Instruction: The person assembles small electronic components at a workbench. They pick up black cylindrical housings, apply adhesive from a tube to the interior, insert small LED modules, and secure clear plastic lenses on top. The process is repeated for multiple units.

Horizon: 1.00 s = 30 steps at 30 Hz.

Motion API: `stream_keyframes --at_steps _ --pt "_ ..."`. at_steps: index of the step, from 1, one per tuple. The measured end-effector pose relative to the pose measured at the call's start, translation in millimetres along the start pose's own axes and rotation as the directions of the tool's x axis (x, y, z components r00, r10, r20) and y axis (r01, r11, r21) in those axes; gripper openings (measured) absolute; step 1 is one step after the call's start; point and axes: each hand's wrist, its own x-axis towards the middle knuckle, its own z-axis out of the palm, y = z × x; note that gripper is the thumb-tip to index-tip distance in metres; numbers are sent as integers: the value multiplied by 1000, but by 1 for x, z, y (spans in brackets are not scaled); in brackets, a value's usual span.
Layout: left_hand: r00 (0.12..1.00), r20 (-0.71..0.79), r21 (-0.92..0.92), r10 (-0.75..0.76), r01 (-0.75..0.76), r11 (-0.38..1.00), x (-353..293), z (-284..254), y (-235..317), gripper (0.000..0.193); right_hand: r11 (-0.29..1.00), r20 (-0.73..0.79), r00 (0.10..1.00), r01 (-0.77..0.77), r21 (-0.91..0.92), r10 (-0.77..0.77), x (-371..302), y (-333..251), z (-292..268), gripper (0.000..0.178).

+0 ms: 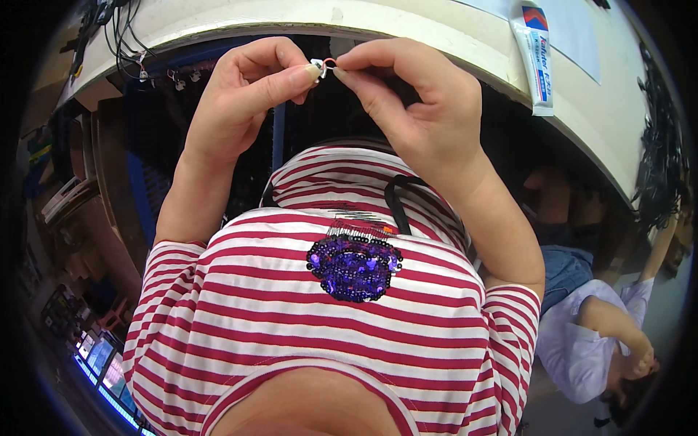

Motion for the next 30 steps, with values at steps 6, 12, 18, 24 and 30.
stream_keyframes --at_steps 6,12,18,24,30 --pt "997 -69 -43 30 -33 999 0 4 -6 14 997 -94 995 21 -72 -28 -2 -6 8 18" --pt "996 -79 -84 47 -54 995 -2 4 -7 14 990 -90 990 -97 99 106 -4 -10 11 18" --pt "992 -98 -49 77 -83 995 -5 5 -8 13 935 36 963 -268 234 267 1 -11 4 15" --pt "996 -89 -115 5 -15 993 -5 5 -10 14 993 -36 995 86 -78 -89 0 -6 8 17" --pt "993 -52 -235 -103 88 968 -5 3 -9 14 859 4 921 366 -357 -391 3 2 6 20"
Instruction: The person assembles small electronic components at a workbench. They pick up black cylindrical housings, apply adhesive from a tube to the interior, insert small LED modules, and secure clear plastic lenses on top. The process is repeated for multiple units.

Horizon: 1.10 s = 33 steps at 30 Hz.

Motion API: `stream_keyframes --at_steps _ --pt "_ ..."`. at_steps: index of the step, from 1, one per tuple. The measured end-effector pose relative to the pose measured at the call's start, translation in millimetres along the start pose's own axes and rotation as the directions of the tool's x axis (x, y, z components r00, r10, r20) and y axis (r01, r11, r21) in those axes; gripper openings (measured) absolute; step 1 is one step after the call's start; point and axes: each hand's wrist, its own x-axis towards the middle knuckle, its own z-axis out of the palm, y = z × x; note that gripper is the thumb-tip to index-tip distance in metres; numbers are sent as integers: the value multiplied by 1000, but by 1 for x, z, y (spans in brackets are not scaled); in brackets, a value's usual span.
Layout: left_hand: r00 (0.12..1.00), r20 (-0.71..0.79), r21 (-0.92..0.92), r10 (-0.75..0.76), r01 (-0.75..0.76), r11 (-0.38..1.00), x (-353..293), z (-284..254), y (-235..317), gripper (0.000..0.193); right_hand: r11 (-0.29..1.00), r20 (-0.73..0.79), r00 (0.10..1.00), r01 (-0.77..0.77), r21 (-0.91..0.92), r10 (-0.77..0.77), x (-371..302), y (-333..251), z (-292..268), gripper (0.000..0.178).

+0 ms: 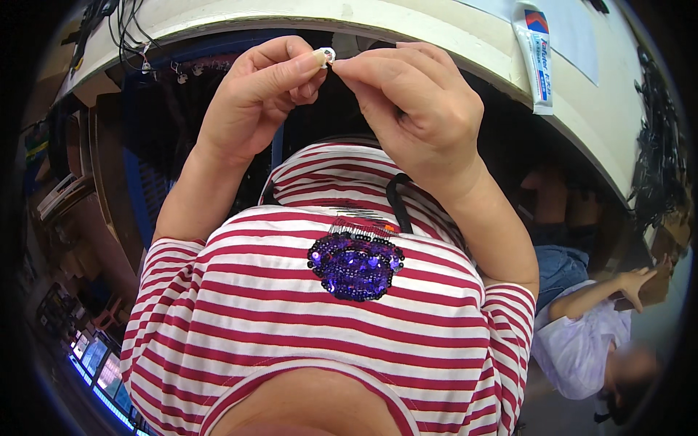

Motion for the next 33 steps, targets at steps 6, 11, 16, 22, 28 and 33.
stream_keyframes --at_steps 6,11,16,22,28,33 --pt "999 40 -6 7 -7 1000 1 -1 1 14 999 15 1000 25 -33 -25 -2 1 -1 21" --pt "993 47 96 110 -114 989 -5 2 11 13 922 91 937 -349 168 338 5 -16 -3 16" --pt "995 38 77 90 -93 993 -7 10 8 28 644 222 763 -636 425 607 7 -24 -8 10" --pt "929 149 267 339 -368 891 -2 18 -35 94 204 266 605 -595 778 751 4 -18 -4 6" --pt "928 146 96 344 -359 928 0 37 -41 70 224 207 712 -460 859 671 1 -25 -10 8" --pt "905 139 -22 401 -402 915 -1 34 -37 38 612 -23 910 -261 747 415 1 -23 -18 8"
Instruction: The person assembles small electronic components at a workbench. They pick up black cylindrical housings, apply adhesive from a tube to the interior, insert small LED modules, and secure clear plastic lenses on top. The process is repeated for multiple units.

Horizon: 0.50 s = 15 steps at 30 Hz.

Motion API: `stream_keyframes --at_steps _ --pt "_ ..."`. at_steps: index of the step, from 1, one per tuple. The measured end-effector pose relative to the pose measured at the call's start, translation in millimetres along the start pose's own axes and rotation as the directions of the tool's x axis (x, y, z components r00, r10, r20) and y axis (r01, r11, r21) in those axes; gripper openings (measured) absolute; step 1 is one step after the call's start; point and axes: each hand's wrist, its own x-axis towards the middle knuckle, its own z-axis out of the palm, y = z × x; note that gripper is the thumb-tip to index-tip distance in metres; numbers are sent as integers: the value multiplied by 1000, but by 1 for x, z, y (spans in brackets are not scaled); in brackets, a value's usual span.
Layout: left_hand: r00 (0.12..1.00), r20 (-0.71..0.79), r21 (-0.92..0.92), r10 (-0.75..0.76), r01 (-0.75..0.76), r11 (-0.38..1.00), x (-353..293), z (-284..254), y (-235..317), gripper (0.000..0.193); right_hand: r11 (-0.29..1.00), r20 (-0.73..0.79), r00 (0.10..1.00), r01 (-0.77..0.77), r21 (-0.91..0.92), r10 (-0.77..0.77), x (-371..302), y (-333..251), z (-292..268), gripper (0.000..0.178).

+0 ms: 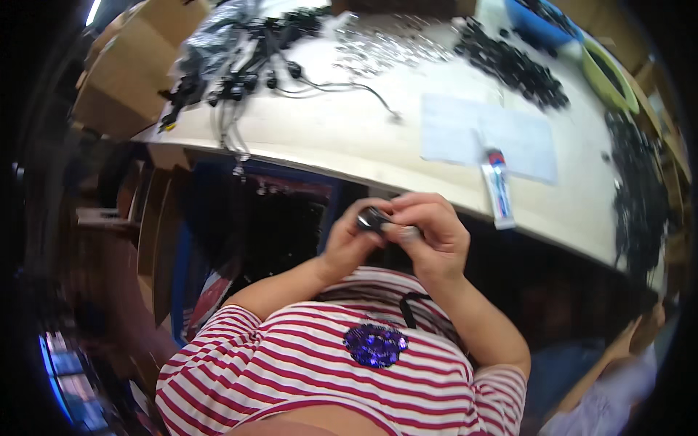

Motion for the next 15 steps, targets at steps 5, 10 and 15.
stream_keyframes --at_steps 5,10,15 --pt "996 30 -150 78 -73 986 10 9 10 57 501 484 715 699 -511 -505 10 -19 -8 16" --pt "998 -61 -236 2 -16 972 21 12 11 17 437 571 733 679 -589 -369 15 -27 -26 14" --pt "995 -98 -308 -12 -19 951 23 8 41 5 215 61 978 105 -971 -201 56 -41 -85 23"
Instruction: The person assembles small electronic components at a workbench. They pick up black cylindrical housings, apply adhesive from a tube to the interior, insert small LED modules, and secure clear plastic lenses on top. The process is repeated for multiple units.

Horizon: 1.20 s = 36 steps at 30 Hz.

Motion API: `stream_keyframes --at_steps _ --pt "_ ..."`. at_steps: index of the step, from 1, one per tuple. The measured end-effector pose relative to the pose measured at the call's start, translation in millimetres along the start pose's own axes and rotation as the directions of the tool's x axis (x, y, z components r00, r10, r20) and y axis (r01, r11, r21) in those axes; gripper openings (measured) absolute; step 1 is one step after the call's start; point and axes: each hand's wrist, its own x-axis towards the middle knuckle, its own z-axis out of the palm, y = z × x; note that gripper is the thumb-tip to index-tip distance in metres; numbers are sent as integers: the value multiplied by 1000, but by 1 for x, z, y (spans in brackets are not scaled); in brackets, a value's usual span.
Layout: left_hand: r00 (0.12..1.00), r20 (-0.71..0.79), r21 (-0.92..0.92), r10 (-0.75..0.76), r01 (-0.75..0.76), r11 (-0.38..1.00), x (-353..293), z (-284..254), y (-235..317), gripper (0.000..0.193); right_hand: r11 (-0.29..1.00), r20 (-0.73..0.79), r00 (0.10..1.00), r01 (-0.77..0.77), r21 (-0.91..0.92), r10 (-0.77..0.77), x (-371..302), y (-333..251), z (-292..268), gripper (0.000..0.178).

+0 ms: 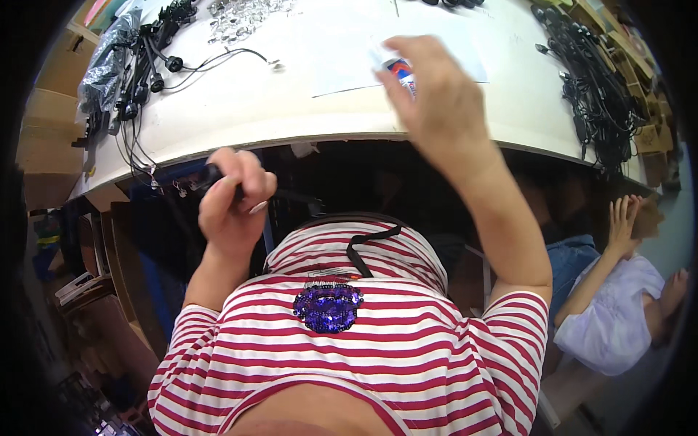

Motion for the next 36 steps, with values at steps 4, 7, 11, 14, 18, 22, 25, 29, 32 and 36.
stream_keyframes --at_steps 4,7,11,14,18,22,25,29,32,36 --pt "977 204 348 66 -135 928 4 13 32 7 949 361 881 -249 -192 305 15 27 5 30" --pt "992 -14 580 -129 113 807 19 -1 27 8 938 406 854 -346 -23 326 10 24 13 28" --pt "979 -71 608 -190 193 770 23 -35 3 16 735 431 887 -403 546 166 -6 -19 18 12" --pt "956 -30 558 -291 258 789 17 -40 2 25 713 513 855 -408 571 78 -25 -49 32 12" --pt "958 -38 497 -285 266 826 13 -40 2 22 649 526 849 -432 627 57 -41 -66 50 15" --pt "969 -42 481 -244 233 845 8 -40 1 19 737 407 914 -283 614 12 -48 -72 59 17" --pt "979 -1 483 -205 180 857 7 -36 2 18 751 391 920 -251 611 -11 -53 -71 59 18" --pt "976 -62 486 -208 212 848 6 -33 -3 20 847 345 938 -165 506 -23 -55 -70 60 18" --pt "983 -54 535 -177 178 826 6 -30 -6 21 862 316 948 -137 489 -29 -55 -69 60 18" --pt "974 -92 492 -206 224 841 8 -26 -5 21 797 328 944 -224 561 35 -54 -71 59 18"
